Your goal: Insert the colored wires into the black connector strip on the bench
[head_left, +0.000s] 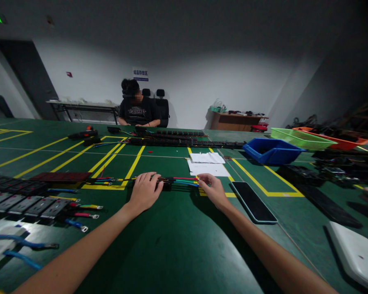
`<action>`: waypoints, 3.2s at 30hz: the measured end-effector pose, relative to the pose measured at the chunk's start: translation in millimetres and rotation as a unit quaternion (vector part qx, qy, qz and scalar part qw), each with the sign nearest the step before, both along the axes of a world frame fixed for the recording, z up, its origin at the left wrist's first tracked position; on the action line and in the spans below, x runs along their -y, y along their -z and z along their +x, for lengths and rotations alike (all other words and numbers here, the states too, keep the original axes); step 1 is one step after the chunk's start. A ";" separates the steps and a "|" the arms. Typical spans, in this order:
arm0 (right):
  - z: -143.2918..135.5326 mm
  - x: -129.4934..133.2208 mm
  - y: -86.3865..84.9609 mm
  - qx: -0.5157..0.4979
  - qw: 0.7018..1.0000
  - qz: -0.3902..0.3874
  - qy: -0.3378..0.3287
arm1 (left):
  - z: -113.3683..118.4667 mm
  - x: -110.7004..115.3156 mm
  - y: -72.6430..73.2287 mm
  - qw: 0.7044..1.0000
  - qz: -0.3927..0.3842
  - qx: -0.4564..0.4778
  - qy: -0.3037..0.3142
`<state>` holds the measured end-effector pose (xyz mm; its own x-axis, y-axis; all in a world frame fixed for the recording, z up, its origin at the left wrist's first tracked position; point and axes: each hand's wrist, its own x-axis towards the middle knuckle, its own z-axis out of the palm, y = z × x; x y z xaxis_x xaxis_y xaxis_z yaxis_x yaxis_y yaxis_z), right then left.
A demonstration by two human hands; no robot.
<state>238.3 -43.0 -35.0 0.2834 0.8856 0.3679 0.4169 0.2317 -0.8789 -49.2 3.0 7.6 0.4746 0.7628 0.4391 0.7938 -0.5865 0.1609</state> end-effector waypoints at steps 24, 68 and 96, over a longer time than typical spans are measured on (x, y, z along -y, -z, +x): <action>-1.2 -3.4 3.7 -0.080 0.994 -0.072 0.004 | -1.8 -3.9 4.5 1.000 0.001 0.005 0.008; -21.4 16.7 -12.4 0.391 0.919 0.011 0.057 | 0.8 -1.3 -1.8 1.000 -0.014 0.001 0.007; -23.8 17.3 -11.2 0.411 0.911 0.013 0.033 | 0.2 -3.1 0.5 1.000 -0.004 -0.005 0.005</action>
<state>214.5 -60.3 -23.8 -0.0448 0.8647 0.5002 0.9452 0.1988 -0.2590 -49.0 6.1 7.1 0.4871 0.7611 0.4283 0.7891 -0.5937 0.1576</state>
